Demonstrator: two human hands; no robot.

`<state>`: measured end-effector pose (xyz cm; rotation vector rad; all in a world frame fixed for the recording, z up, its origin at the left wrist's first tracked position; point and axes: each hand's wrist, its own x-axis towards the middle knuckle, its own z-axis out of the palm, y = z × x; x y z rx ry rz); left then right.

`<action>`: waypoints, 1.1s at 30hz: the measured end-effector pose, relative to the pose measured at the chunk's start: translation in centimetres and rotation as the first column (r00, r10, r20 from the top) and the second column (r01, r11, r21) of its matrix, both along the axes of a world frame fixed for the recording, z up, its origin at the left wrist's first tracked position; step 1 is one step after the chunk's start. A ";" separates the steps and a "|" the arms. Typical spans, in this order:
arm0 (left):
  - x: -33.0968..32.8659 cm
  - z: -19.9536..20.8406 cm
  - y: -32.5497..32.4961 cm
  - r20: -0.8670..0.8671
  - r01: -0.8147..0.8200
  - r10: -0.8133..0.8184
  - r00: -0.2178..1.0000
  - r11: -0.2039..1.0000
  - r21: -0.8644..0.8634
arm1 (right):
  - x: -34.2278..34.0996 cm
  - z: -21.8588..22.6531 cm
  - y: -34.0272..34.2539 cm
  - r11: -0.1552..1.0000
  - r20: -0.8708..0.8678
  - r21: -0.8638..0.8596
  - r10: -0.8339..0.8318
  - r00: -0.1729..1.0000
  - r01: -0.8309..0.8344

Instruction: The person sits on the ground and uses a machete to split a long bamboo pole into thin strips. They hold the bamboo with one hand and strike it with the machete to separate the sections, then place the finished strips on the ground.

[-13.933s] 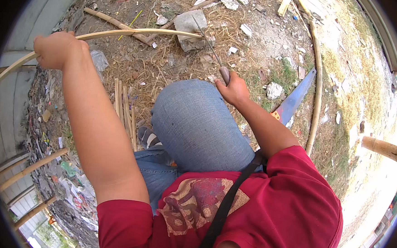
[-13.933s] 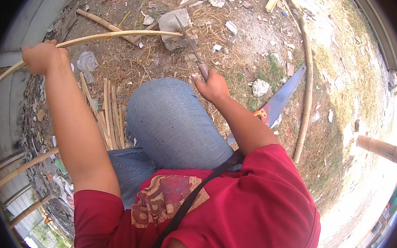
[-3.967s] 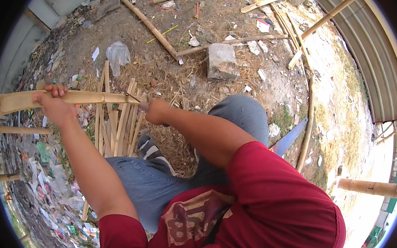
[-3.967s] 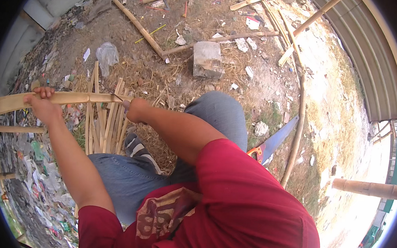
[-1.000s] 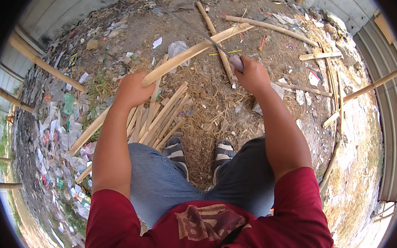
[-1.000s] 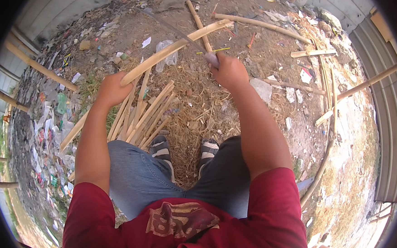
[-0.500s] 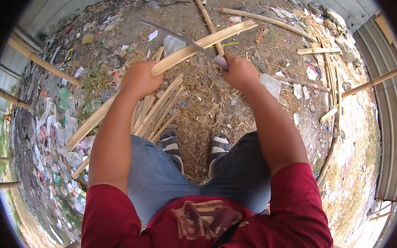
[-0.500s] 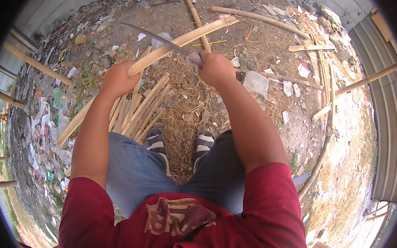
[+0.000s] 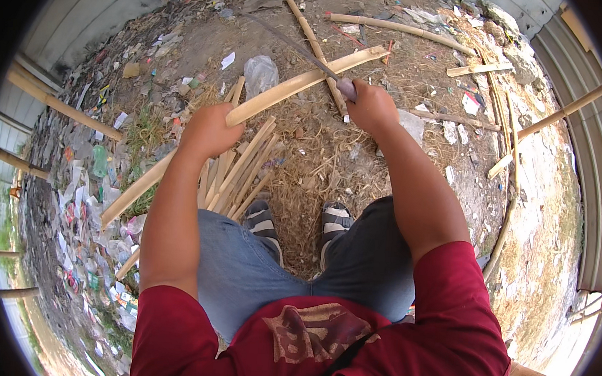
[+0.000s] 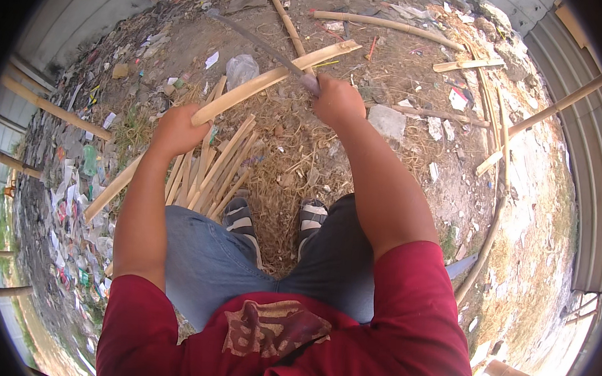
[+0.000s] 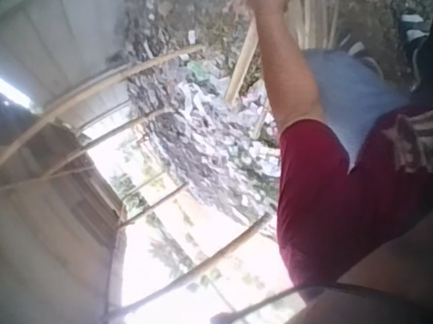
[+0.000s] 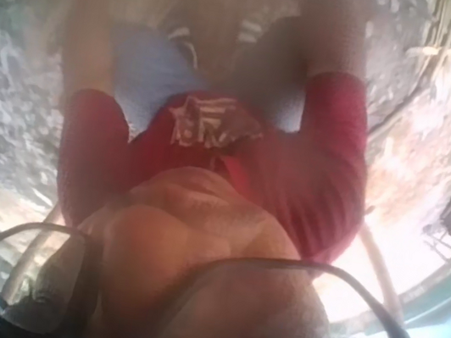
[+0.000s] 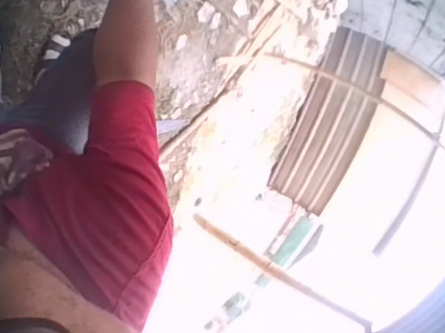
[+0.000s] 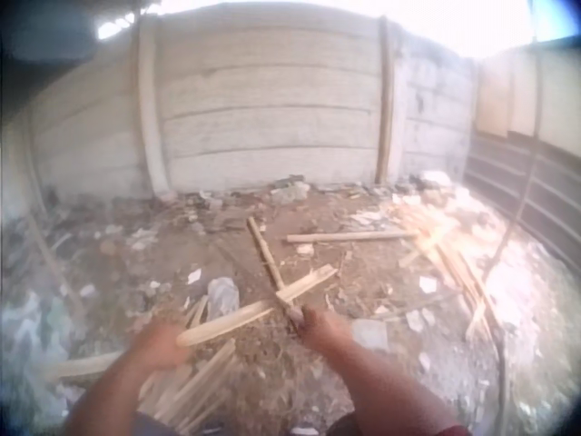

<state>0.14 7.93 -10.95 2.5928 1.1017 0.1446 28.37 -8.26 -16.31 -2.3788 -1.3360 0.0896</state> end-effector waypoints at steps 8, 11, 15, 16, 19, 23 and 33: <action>-1.4 -0.9 1.4 0.011 0.010 -0.009 1.000 0.999 -0.049 | -3.3 0.9 0.8 0.967 0.076 -0.116 0.238 0.968 -0.228; -2.5 -0.3 2.3 -0.010 -0.024 0.024 1.000 0.999 0.026 | 3.3 -2.6 0.7 0.989 -0.131 0.040 -0.134 0.982 0.140; -2.4 -1.2 2.1 0.008 0.004 -0.003 1.000 0.996 -0.094 | 4.7 -3.8 -0.7 0.956 -0.169 0.074 -0.268 0.949 0.283; -2.2 -1.0 2.0 0.010 -0.011 0.012 1.000 0.993 -0.115 | 4.5 -3.6 -0.7 0.966 -0.169 0.051 -0.240 0.956 0.252; -0.7 -0.8 2.1 -0.001 -0.021 0.021 1.000 0.995 -0.095 | 2.3 -2.8 -0.1 0.992 -0.117 0.088 -0.074 0.990 0.085; -0.8 -0.7 1.8 0.010 -0.070 0.072 0.997 0.991 -0.115 | -2.1 0.5 0.5 0.980 -0.023 0.000 0.199 0.980 -0.199; -1.9 0.9 0.9 -0.012 -0.028 0.028 1.000 0.998 -0.056 | 4.7 -3.7 -0.3 0.991 -0.210 0.005 -0.133 0.969 0.137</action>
